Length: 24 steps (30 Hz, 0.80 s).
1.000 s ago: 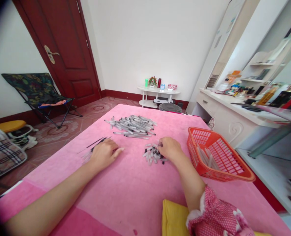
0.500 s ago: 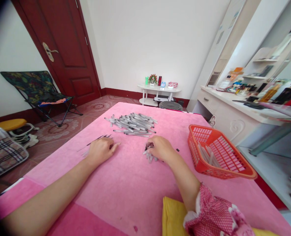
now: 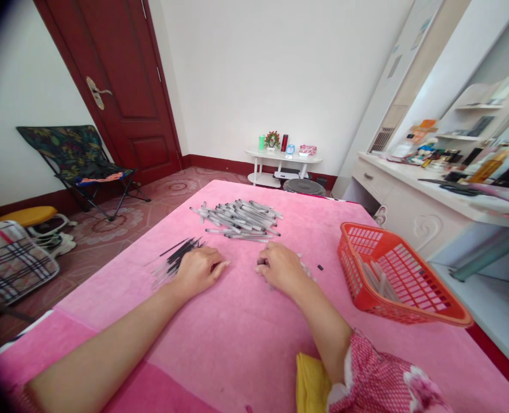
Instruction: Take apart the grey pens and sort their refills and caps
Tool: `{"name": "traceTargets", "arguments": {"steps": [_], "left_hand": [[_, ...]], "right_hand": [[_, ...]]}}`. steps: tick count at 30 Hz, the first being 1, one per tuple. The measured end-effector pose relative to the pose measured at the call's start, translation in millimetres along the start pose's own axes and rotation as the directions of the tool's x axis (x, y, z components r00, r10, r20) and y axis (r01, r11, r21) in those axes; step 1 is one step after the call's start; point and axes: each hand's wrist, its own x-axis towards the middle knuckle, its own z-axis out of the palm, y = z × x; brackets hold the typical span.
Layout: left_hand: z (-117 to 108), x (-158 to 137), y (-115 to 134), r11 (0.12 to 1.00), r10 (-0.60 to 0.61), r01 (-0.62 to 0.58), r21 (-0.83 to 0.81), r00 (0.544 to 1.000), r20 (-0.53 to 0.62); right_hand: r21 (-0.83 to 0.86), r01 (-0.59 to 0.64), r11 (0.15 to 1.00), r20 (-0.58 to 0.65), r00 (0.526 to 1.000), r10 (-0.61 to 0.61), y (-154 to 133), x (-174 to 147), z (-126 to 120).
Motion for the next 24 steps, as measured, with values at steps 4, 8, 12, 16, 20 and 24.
{"name": "traceTargets", "arguments": {"steps": [4,8,12,16,20,24], "left_hand": [[6.8,4.1,7.7,0.989,0.096,-0.091,-0.114,0.995,0.034],[9.5,5.7,7.1,0.984,0.089,-0.079,-0.159,0.994,0.058],[10.1,5.1,3.8,0.978,0.084,-0.073,-0.194,0.995,0.052],[10.8,4.7,2.9,0.973,0.090,-0.081,-0.217,0.995,0.032],[10.8,4.6,2.9,0.968,0.086,-0.073,-0.238,0.995,0.042],[11.8,3.6,0.5,0.949,0.021,-0.013,-0.315,1.000,0.023]], "right_hand": [[0.034,-0.022,0.999,-0.112,0.993,0.025,6.5,8.8,6.5],[0.009,-0.091,0.996,-0.169,0.981,0.091,13.6,27.2,9.3],[-0.064,-0.066,0.996,-0.122,0.991,0.058,14.0,50.8,7.7],[-0.147,-0.049,0.988,-0.083,0.996,0.037,6.6,69.0,11.5],[-0.221,-0.088,0.971,-0.067,0.995,0.074,-4.2,75.0,17.3],[-0.252,-0.033,0.967,-0.092,0.996,0.010,-11.5,66.8,11.0]]}}
